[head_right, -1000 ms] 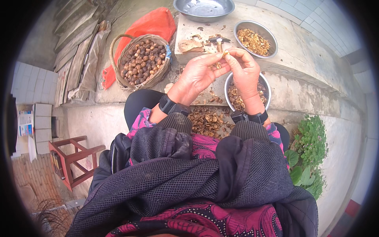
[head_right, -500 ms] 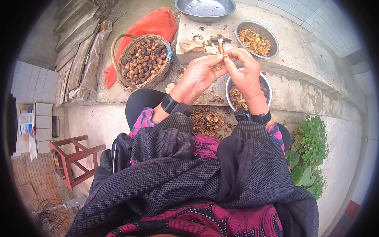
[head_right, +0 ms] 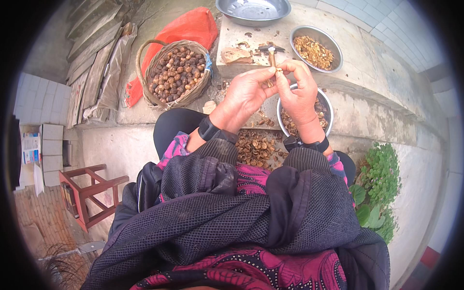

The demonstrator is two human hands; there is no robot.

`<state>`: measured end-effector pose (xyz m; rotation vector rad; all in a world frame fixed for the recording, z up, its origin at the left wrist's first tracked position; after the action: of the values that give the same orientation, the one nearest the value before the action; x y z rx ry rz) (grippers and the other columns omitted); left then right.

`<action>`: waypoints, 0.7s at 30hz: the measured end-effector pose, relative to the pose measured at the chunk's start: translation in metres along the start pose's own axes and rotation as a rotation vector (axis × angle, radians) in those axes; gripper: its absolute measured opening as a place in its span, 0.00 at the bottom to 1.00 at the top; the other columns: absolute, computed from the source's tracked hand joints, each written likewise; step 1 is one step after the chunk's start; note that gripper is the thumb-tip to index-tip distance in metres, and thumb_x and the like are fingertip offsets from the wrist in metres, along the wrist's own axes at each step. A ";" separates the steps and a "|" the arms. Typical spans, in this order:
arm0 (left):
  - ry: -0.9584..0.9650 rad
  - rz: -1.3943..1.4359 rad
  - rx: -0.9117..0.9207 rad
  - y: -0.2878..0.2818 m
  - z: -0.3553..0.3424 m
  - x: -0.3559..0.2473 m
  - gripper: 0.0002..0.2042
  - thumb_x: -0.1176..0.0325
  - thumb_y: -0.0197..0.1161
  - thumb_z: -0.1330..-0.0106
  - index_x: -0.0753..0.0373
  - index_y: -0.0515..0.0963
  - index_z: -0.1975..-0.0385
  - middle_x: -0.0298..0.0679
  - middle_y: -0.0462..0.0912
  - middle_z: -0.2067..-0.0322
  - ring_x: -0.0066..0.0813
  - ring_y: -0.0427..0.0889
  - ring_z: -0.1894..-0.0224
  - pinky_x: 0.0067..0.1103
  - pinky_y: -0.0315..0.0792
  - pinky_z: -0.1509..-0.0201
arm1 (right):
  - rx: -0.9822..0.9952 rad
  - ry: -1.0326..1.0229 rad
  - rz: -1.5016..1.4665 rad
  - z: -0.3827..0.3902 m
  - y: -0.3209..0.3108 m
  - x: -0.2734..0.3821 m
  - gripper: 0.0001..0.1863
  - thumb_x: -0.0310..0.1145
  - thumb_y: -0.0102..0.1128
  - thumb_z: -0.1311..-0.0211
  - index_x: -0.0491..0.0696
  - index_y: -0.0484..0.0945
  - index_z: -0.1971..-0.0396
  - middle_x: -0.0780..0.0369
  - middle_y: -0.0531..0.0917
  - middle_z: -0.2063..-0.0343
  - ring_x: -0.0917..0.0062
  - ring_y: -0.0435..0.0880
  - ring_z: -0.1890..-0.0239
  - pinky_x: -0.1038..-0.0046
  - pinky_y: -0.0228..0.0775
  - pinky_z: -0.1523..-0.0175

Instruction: The person sits on a step and shells nuts by hand, placing the kernels into a metal bowl. They occasionally use a hammer to crack a nut before removing the shell and adding the kernel to the bowl.

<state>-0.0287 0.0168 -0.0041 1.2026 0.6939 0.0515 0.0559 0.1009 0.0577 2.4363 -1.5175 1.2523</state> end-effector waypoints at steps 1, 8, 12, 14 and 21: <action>0.010 0.013 0.004 0.000 0.000 0.000 0.10 0.75 0.57 0.30 0.76 0.77 0.55 0.47 0.80 0.56 0.36 0.82 0.54 0.34 0.79 0.45 | -0.005 -0.010 0.007 0.000 0.000 0.001 0.07 0.21 0.64 0.43 0.43 0.79 0.64 0.59 0.82 0.63 0.76 0.81 0.62 0.76 0.73 0.53; -0.003 0.036 -0.025 -0.003 -0.001 0.001 0.09 0.76 0.56 0.30 0.77 0.76 0.56 0.47 0.80 0.56 0.37 0.82 0.54 0.33 0.80 0.46 | 0.021 0.014 -0.045 0.001 0.004 -0.001 0.07 0.21 0.63 0.42 0.43 0.79 0.64 0.60 0.82 0.61 0.77 0.80 0.60 0.76 0.72 0.51; -0.018 0.050 -0.024 -0.004 -0.002 0.001 0.10 0.76 0.56 0.30 0.77 0.76 0.55 0.48 0.79 0.55 0.36 0.82 0.54 0.33 0.81 0.46 | 0.018 0.026 -0.103 0.001 0.004 -0.005 0.06 0.21 0.62 0.41 0.43 0.79 0.64 0.60 0.81 0.60 0.78 0.80 0.58 0.77 0.71 0.50; -0.035 0.078 -0.021 -0.003 -0.002 0.002 0.10 0.76 0.56 0.30 0.77 0.75 0.54 0.48 0.78 0.55 0.36 0.82 0.54 0.33 0.81 0.45 | 0.005 0.063 -0.164 0.002 0.005 -0.009 0.06 0.21 0.62 0.41 0.43 0.79 0.63 0.61 0.81 0.60 0.78 0.80 0.57 0.76 0.72 0.50; -0.025 0.092 -0.007 0.001 -0.001 0.001 0.10 0.76 0.55 0.29 0.76 0.74 0.53 0.47 0.77 0.54 0.35 0.80 0.52 0.33 0.80 0.44 | -0.051 0.325 -0.514 0.010 0.014 -0.023 0.06 0.21 0.60 0.37 0.41 0.78 0.60 0.62 0.81 0.59 0.80 0.80 0.55 0.77 0.72 0.48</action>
<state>-0.0277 0.0186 -0.0038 1.2258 0.6157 0.1156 0.0466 0.1070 0.0310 2.2346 -0.7659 1.3737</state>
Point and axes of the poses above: each hand's wrist, its own z-axis away from the middle knuckle, its own y-axis out of the palm, x = y × z, the point moved 6 cm from there along -z, towards the middle knuckle
